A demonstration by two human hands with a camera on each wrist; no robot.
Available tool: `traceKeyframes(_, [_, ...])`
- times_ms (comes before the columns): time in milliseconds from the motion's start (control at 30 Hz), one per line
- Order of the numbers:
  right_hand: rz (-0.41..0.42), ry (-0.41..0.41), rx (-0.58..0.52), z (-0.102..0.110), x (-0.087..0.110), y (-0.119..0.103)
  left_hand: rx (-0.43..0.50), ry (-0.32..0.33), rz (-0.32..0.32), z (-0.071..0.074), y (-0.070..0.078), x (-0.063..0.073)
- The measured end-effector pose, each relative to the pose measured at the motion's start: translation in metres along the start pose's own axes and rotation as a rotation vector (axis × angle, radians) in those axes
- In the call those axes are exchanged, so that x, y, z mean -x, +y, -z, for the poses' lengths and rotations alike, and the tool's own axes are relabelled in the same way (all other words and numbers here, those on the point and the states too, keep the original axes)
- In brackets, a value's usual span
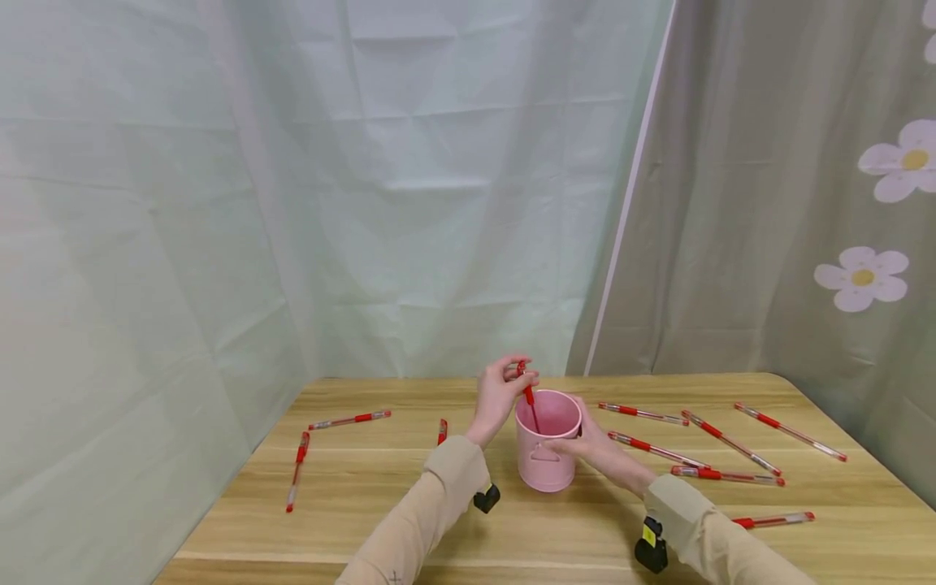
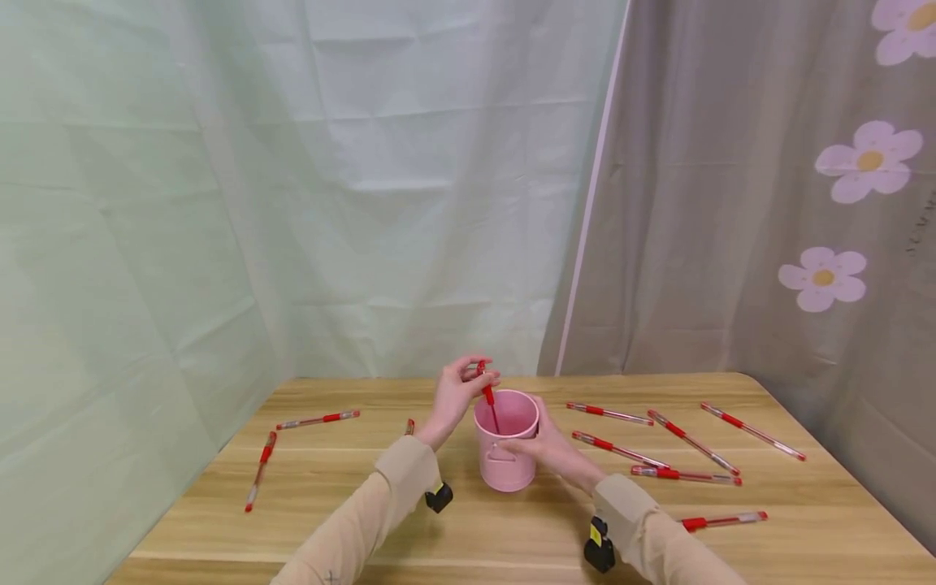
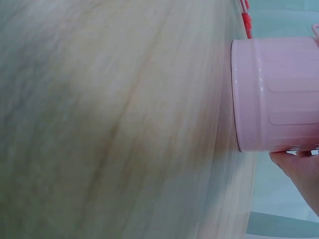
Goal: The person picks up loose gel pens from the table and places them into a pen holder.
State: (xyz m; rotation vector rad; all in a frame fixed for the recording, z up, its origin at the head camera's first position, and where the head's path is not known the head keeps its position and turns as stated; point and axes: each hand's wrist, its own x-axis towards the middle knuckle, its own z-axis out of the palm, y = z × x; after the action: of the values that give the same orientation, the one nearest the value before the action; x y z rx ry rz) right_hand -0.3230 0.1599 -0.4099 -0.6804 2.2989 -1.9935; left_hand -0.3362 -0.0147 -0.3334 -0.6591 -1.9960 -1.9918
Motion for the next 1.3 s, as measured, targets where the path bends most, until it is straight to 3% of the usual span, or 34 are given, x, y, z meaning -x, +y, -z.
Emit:
traceKeyframes(300, [-0.003,0.02,0.034,-0.001,0.0,0.001,-0.112,0.029,0.002,0.001,-0.034,-0.008])
traceKeyframes(500, [0.009,0.015,0.018,-0.001,-0.001,0.003,-0.263,0.013,-0.014,0.0,-0.036,-0.004])
traceKeyframes(800, [0.006,0.003,0.012,-0.001,-0.001,0.003,-0.335,-0.001,0.014,-0.001,-0.038,0.002])
traceKeyframes(1067, [-0.011,0.011,0.033,0.0,0.0,0.003,-0.407,0.012,-0.008,-0.001,-0.039,0.004])
traceKeyframes(1300, [-0.026,0.013,0.036,-0.001,0.0,0.002,-0.413,0.014,-0.001,-0.001,-0.041,0.004])
